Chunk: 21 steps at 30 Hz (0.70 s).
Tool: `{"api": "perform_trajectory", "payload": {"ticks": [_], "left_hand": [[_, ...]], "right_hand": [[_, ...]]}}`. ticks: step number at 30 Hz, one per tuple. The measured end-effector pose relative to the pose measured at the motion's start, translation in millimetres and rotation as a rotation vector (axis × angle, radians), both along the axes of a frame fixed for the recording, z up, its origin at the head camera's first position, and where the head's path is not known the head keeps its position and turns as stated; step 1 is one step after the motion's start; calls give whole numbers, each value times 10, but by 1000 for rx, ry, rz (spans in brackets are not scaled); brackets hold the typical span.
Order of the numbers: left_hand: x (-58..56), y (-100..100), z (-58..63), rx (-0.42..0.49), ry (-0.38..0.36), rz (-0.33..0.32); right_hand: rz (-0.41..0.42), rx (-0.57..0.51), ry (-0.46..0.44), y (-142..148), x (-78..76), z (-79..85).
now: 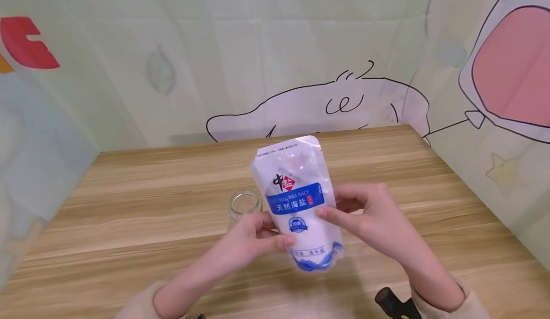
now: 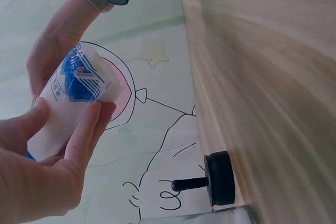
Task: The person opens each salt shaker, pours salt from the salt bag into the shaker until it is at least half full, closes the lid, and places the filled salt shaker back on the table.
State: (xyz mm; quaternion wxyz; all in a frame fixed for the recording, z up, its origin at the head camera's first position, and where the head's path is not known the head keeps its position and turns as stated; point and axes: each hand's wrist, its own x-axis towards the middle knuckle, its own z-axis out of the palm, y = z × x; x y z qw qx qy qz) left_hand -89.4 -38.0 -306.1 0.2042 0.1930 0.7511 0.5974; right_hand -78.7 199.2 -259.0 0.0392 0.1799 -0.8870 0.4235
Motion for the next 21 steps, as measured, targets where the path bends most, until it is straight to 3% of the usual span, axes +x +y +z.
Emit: {"api": "perform_trajectory", "payload": {"ticks": [14,21], "left_hand": [[93,73,-153,142,-184,5],[122,127,-219,167,-221,36]], "right_hand": [[91,78,-21,17,-52,-14],[109,106,-17,16,-66,-22]]}}
